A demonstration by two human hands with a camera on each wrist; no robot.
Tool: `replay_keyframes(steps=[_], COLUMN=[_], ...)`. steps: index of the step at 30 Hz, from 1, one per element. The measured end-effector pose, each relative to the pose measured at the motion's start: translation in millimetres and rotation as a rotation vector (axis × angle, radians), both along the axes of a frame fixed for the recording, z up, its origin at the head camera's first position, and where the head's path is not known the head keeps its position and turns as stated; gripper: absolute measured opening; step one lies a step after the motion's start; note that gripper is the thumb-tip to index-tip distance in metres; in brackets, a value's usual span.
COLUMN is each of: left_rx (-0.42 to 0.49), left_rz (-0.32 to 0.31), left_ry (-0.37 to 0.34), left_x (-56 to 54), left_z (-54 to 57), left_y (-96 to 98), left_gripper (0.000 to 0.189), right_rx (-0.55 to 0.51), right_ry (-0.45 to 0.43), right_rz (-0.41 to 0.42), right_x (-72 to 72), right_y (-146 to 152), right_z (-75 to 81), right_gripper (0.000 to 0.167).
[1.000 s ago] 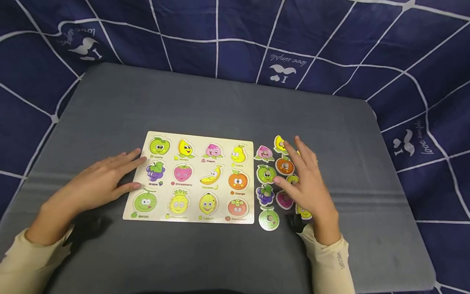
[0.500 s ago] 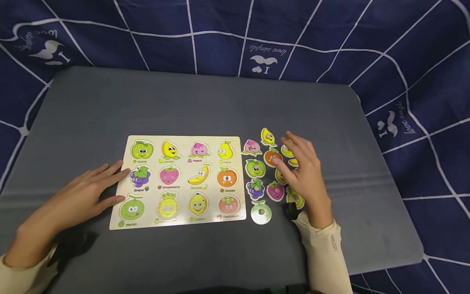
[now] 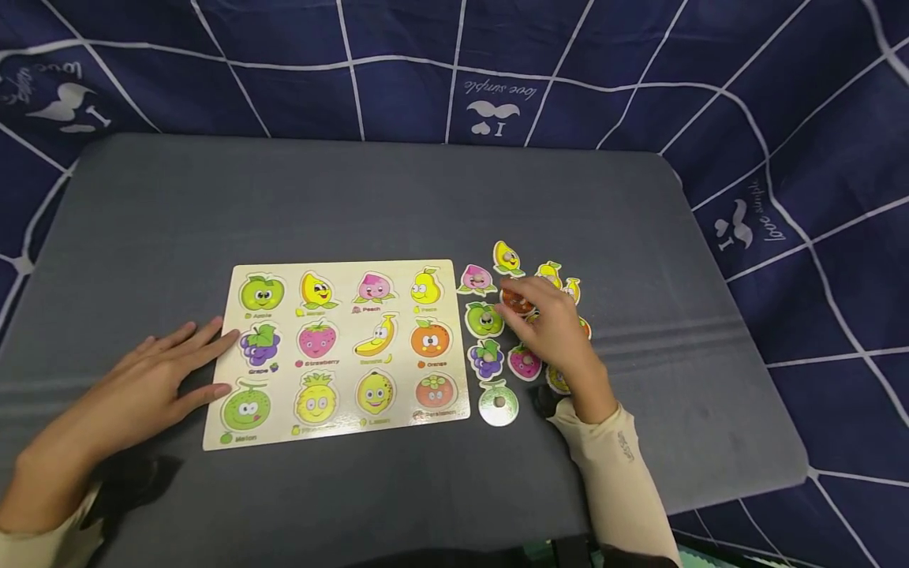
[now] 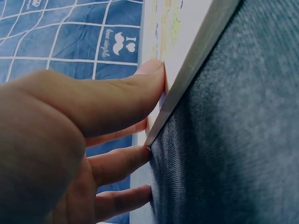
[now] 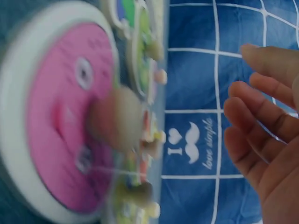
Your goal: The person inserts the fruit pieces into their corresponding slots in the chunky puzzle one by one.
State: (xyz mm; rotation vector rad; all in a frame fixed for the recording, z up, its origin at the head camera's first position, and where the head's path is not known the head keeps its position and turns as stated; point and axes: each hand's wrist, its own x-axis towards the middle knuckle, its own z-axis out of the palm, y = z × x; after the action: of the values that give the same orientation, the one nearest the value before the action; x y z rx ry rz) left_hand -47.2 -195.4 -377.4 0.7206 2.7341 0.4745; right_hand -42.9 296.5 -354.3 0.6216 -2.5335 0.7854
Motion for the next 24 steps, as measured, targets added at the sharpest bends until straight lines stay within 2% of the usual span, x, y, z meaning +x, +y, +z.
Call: replay_keyframes(steps=[10,18,24], left_rx=[0.011,-0.002,0.002], left_rz=[0.002,0.001,0.002], left_ry=[0.010,0.005,0.009], left_x=[0.7,1.3,1.8], left_z=[-0.3,-2.1,-3.5], left_y=[2.0,1.4,0.5], left_gripper=[0.076,0.075,0.076], right_rx=[0.069,0.077,0.085], right_ry=[-0.242,-0.342,-0.381], right_rz=[0.002,-0.023,-0.031], right_x=[1.2,-0.6,-2.6], right_y=[-10.1,-10.2,-11.2], right_z=[-7.4,-10.1,-13.1], right_gripper=[0.025,0.021,0.016])
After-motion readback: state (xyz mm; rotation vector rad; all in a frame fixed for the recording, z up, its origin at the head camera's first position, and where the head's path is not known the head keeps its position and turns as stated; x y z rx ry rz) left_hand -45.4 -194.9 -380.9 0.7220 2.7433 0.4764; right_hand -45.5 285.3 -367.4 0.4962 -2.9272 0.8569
